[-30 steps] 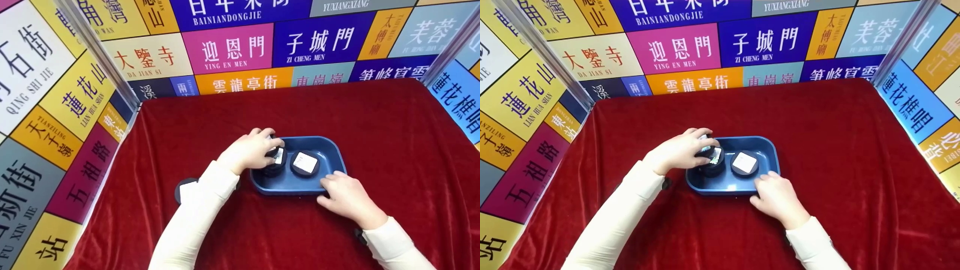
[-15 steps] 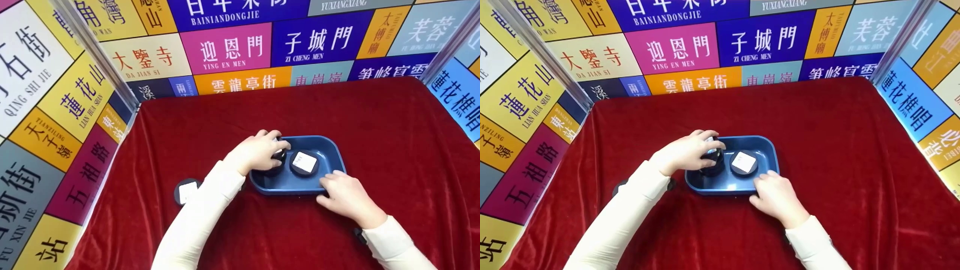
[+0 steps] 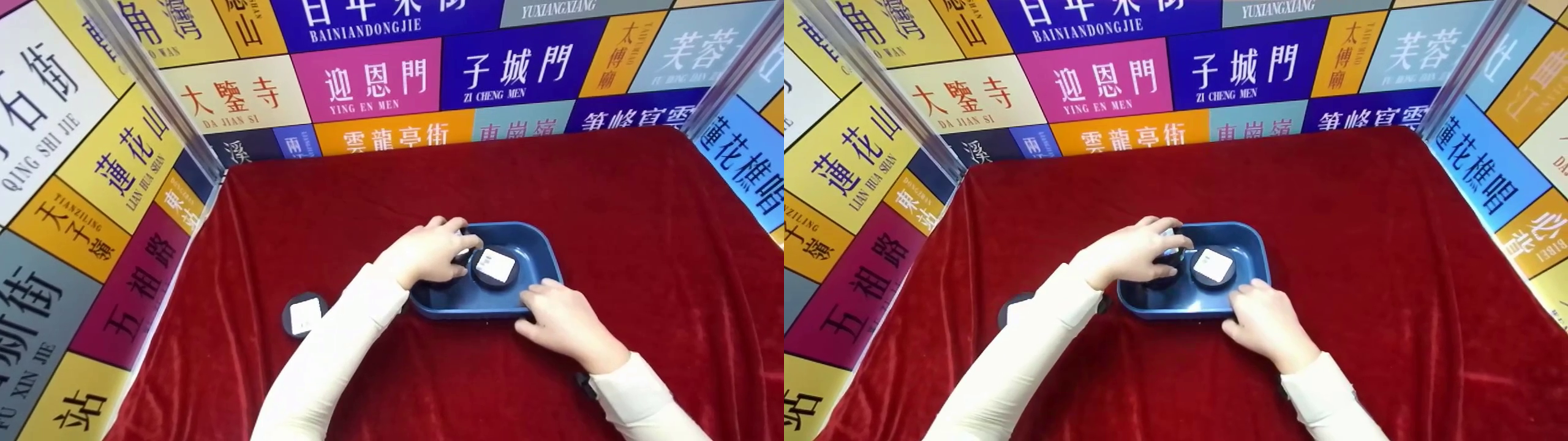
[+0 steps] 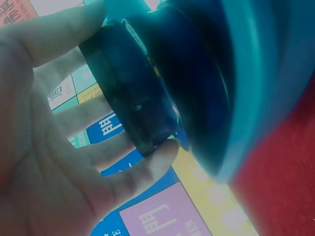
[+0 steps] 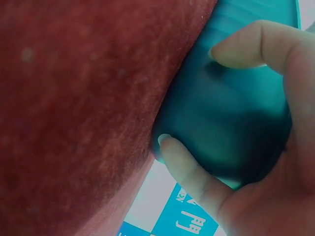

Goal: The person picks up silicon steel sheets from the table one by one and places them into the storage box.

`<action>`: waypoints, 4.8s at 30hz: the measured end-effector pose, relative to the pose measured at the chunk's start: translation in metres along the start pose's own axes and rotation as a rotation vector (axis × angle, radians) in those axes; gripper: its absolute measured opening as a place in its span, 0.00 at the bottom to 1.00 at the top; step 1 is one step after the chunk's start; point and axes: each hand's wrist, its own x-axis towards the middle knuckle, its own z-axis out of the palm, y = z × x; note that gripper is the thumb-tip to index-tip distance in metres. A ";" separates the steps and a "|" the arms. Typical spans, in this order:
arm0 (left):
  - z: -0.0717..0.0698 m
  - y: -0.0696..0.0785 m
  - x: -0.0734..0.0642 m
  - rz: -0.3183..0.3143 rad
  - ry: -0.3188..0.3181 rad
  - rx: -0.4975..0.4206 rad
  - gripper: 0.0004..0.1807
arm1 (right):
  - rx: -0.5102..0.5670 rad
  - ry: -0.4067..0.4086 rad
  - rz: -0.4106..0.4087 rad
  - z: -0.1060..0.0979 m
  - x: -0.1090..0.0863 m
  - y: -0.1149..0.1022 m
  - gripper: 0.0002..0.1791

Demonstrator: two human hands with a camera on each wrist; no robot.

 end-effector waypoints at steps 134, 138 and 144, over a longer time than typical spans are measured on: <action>0.022 0.048 0.074 0.094 -0.184 0.049 0.33 | 0.006 0.042 -0.022 -0.001 -0.002 -0.001 0.13; 0.023 0.048 0.074 0.102 -0.180 0.045 0.34 | 0.007 0.028 -0.018 -0.001 -0.001 0.000 0.12; 0.023 0.049 0.075 0.094 -0.177 0.049 0.34 | 0.007 0.024 -0.017 0.000 -0.002 0.001 0.13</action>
